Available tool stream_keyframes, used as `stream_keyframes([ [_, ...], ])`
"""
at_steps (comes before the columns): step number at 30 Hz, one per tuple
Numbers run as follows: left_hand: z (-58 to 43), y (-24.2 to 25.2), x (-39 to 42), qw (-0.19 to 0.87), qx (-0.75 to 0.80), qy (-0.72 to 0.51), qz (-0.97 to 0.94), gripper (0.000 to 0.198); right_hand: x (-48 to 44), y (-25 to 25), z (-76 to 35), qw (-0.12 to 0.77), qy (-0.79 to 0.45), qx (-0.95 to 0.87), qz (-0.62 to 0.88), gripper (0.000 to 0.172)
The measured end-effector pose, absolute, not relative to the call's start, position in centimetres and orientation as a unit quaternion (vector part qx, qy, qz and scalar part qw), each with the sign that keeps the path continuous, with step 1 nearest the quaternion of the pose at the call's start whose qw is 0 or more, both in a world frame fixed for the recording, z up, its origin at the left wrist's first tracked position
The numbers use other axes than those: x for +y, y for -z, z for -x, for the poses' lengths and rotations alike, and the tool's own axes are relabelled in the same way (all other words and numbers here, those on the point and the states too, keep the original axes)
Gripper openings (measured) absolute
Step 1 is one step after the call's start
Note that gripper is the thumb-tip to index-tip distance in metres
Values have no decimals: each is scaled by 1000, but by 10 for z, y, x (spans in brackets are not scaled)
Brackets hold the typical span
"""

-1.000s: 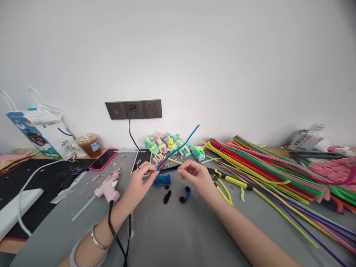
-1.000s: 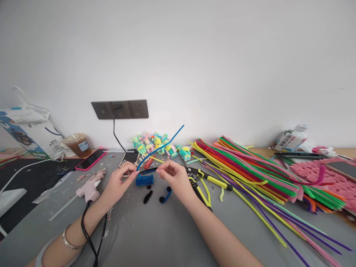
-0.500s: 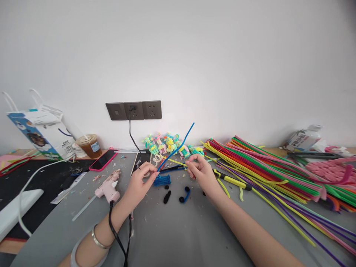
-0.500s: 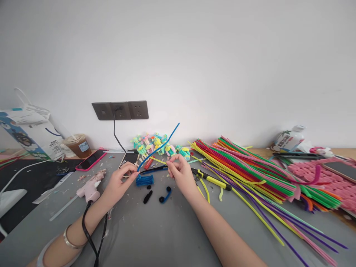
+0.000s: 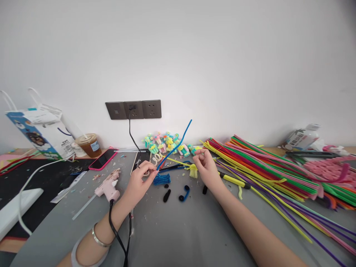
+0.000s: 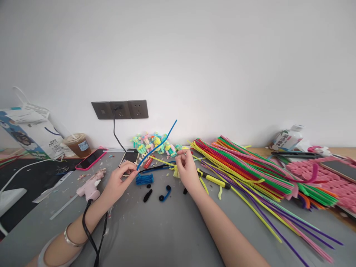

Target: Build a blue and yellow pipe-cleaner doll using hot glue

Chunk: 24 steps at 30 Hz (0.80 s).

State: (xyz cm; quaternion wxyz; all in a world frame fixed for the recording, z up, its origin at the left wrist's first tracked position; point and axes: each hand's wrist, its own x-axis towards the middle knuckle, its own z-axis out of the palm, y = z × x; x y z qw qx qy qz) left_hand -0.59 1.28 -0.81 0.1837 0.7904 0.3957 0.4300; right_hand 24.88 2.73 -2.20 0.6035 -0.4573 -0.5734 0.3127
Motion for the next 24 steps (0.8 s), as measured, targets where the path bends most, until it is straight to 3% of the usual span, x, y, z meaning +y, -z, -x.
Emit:
stream_keyframes([
  [6,5,6,11,183,395,-432,-790,16,21,14,-248,544,-391,-583,459,33],
  [12,4,5,11,181,392,-431,-792,17,15,14,-243,479,-376,-652,452,25],
  [20,5,6,11,182,395,-427,-793,16,12,12,-242,459,-418,-655,431,63],
  [22,5,6,11,181,397,-425,-793,16,12,12,-242,437,-415,-671,432,61],
  [24,5,7,12,181,397,-425,-793,16,13,14,-243,406,-385,-702,441,46],
])
